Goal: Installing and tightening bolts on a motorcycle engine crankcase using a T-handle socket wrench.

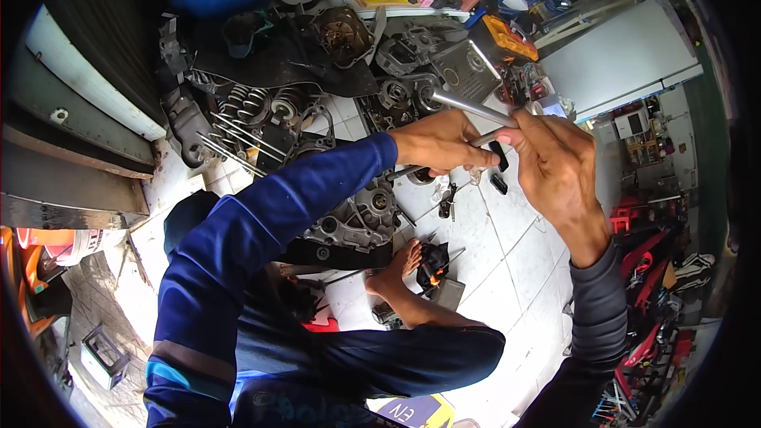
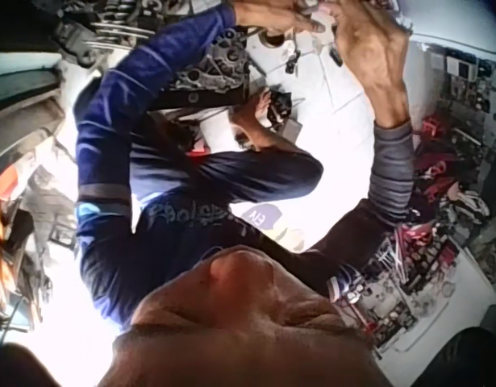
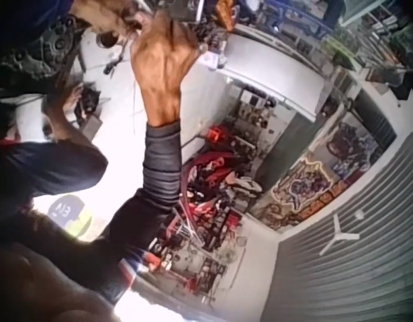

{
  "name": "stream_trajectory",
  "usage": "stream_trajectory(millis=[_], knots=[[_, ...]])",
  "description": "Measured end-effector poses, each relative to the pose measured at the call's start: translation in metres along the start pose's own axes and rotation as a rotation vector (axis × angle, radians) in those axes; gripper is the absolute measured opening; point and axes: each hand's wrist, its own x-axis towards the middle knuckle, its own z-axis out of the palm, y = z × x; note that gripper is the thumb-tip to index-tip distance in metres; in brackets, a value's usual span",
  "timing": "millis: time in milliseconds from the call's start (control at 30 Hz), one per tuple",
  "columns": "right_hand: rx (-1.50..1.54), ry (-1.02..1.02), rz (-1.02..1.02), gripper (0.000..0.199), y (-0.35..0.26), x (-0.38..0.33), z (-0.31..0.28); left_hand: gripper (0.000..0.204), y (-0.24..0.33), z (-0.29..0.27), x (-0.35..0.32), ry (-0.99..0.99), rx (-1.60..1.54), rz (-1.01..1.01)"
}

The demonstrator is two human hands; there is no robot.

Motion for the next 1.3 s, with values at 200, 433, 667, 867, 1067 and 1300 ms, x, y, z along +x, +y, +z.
stream_trajectory(millis=[200, 433, 667, 867, 1067, 1300], knots=[[0.043, 0.232, 0.004, 0.01, 0.002, 0.001, 0.027, 0.045, -0.044, 0.001, 0.006, 0.028, 0.137, -0.059], [-0.111, 0.361, 0.373, 0.012, -0.015, 0.0, 0.046, 0.041, -0.059, 0.015, 0.024, 0.304, 0.213, 0.031], [-0.204, 0.466, 0.424, 0.015, -0.026, 0.002, 0.052, 0.031, -0.072, 0.024, 0.02, 0.521, 0.34, 0.265], [0.16, 0.352, 0.325, 0.011, -0.036, -0.03, -0.005, 0.028, -0.031, 0.059, -0.008, 0.348, 0.152, 0.281], [0.257, 0.316, 0.17, 0.008, -0.029, -0.054, -0.006, 0.031, -0.042, 0.078, -0.017, 0.191, 0.121, 0.018], [0.069, 0.134, -0.151, 0.014, -0.02, -0.053, -0.028, 0.023, -0.057, 0.081, -0.017, 0.243, -0.004, 0.029]])
